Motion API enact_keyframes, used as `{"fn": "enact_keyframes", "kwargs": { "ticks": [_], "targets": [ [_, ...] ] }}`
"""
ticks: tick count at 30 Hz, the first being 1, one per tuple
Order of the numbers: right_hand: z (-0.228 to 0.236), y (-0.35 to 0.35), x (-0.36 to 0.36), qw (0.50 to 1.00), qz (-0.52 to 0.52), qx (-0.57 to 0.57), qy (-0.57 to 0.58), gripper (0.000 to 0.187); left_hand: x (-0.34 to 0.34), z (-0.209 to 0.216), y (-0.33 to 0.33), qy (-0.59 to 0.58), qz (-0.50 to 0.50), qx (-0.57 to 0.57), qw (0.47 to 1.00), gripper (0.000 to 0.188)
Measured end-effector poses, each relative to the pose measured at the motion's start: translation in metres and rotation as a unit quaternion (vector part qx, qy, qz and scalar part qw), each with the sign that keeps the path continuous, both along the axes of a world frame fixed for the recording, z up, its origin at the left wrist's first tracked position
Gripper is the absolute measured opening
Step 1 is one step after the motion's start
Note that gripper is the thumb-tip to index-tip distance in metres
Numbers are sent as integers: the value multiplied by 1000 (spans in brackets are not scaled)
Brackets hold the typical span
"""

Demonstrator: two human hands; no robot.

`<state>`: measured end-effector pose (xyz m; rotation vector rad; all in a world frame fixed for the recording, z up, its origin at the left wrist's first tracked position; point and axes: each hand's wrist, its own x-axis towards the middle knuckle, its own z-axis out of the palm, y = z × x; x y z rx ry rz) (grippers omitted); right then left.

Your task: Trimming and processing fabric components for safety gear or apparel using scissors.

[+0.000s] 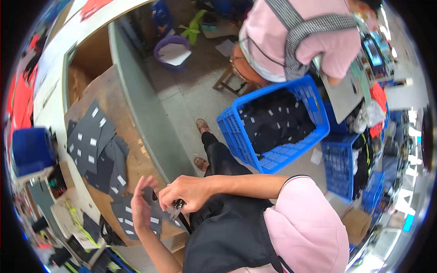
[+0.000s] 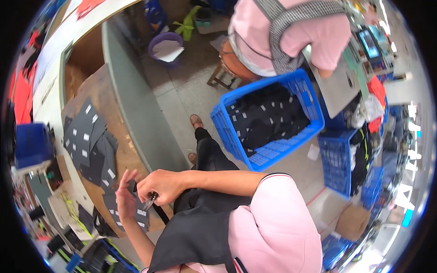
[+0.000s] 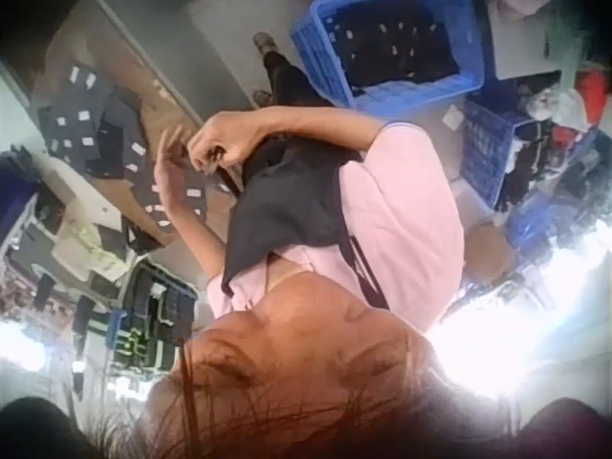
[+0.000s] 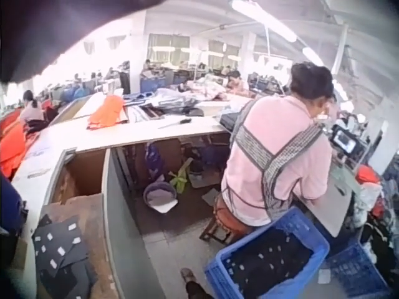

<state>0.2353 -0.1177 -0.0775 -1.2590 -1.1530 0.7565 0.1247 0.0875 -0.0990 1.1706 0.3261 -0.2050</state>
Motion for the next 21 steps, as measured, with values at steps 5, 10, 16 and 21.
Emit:
{"fn": "enact_keyframes", "kwargs": {
  "ticks": [5, 10, 16, 21],
  "targets": [
    [-5, -45, 15, 997, -55, 38, 43, 15, 3, 15, -23, 53, 47, 36, 997, 92],
    [1, -47, 42, 998, -60, -3, 33, 14, 4, 17, -26, 129, 134, 95, 978, 29],
    [-9, -53, 77, 848, -425, -133, -286, 28, 8, 37, -57, 117, 220, 97, 964, 24],
    [38, 2, 27, 948, -197, -89, -235, 33, -6, 59, -72, 111, 271, -18, 956, 22]
  ]
}}
